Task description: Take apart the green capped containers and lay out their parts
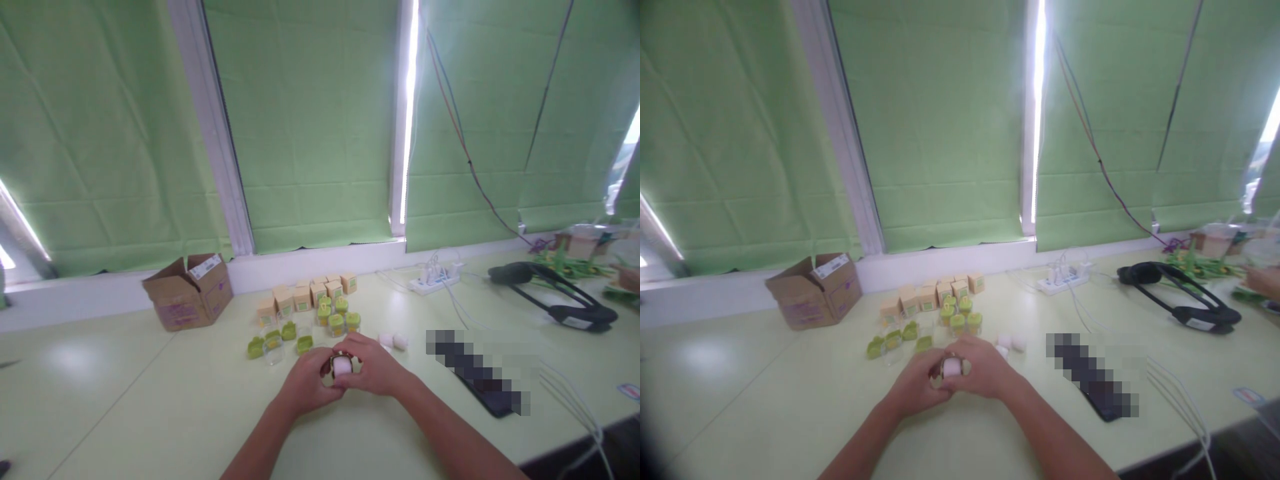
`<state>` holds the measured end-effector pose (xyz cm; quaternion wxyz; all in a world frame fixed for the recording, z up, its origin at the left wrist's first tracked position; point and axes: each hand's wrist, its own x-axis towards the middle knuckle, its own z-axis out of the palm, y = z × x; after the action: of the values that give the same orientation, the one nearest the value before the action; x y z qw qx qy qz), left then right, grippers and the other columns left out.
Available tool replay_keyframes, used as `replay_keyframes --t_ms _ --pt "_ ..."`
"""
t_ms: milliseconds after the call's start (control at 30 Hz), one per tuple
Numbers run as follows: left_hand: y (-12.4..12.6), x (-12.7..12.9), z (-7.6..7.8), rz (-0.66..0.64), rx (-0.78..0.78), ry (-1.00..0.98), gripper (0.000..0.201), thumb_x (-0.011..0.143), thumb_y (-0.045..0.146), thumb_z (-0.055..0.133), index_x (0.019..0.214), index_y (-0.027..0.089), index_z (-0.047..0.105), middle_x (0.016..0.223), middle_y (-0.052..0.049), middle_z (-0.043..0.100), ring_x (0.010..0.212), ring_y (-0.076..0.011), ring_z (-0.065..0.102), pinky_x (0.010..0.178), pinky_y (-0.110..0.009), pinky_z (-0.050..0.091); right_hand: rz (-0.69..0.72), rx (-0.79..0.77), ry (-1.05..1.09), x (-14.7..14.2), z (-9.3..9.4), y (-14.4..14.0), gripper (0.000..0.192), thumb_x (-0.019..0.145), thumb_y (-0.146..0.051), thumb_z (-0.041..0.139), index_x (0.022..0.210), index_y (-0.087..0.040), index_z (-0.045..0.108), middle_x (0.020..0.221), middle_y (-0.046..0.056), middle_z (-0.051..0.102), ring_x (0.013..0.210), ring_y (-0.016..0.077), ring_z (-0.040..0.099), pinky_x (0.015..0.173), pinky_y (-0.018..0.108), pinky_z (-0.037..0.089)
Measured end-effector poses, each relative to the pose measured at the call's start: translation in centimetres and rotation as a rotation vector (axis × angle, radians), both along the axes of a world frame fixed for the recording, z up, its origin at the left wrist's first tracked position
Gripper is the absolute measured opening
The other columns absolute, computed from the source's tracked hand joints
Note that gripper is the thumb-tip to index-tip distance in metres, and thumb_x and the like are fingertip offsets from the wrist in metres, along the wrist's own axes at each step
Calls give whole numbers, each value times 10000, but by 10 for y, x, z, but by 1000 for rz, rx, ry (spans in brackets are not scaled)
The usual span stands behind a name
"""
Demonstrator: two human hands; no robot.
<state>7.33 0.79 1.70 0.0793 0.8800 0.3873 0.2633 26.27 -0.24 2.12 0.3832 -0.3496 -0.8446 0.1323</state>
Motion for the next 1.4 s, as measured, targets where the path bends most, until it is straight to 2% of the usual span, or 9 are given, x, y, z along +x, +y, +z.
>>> replay_keyframes --t_ms 167,333,533,667,933,1033,1200,1400 --pt "-3 1 6 8 36 -64 221 696 274 591 892 172 594 662 22 511 599 -118 433 574 -228 314 -24 3 -5 1 4 -1 255 814 -366 611 1028 -228 632 872 31 618 820 170 547 730 273 427" --pt "-3 1 7 22 40 -74 209 715 308 621 869 168 611 634 28 509 574 -111 440 566 -226 317 -2 18 -7 1 6 -1 183 856 -326 549 979 -214 626 823 28 609 794 162 541 714 263 420" --pt "-2 3 5 17 -19 -106 210 724 318 621 866 162 624 599 32 515 549 -105 442 524 -207 312 -10 27 -13 3 2 1 169 860 -332 551 933 -195 619 826 27 591 804 161 527 717 262 404" --pt "0 3 4 7 -42 -107 201 709 296 630 853 156 635 593 37 522 529 -94 432 511 -204 302 -14 0 -14 4 1 3 271 789 -414 646 951 -196 630 827 25 581 800 167 522 713 266 402" --pt "-1 0 5 -30 -84 -143 360 716 305 645 1046 163 629 745 -4 618 619 -119 491 596 -224 382 -58 -16 2 3 -1 4 273 783 -415 656 965 -212 645 817 21 573 775 161 522 673 258 404" --pt "-1 -3 6 -62 -125 -177 423 772 329 600 1158 156 586 807 -29 632 668 -136 523 618 -231 405 -67 7 -5 3 0 4 272 798 -424 637 966 -211 642 817 23 575 774 161 522 671 258 408" --pt "1 -4 9 -84 -154 -216 310 871 316 465 1079 159 634 765 -23 635 675 -142 533 626 -232 396 -73 30 -34 3 -1 5 297 796 -455 631 962 -209 636 829 29 579 789 164 532 679 258 419" --pt "1 0 11 -45 -171 -203 270 858 259 459 996 153 665 675 -2 630 609 -129 529 593 -218 383 -60 44 -94 5 -1 4 304 799 -446 629 989 -208 628 866 38 589 827 172 544 740 274 431"
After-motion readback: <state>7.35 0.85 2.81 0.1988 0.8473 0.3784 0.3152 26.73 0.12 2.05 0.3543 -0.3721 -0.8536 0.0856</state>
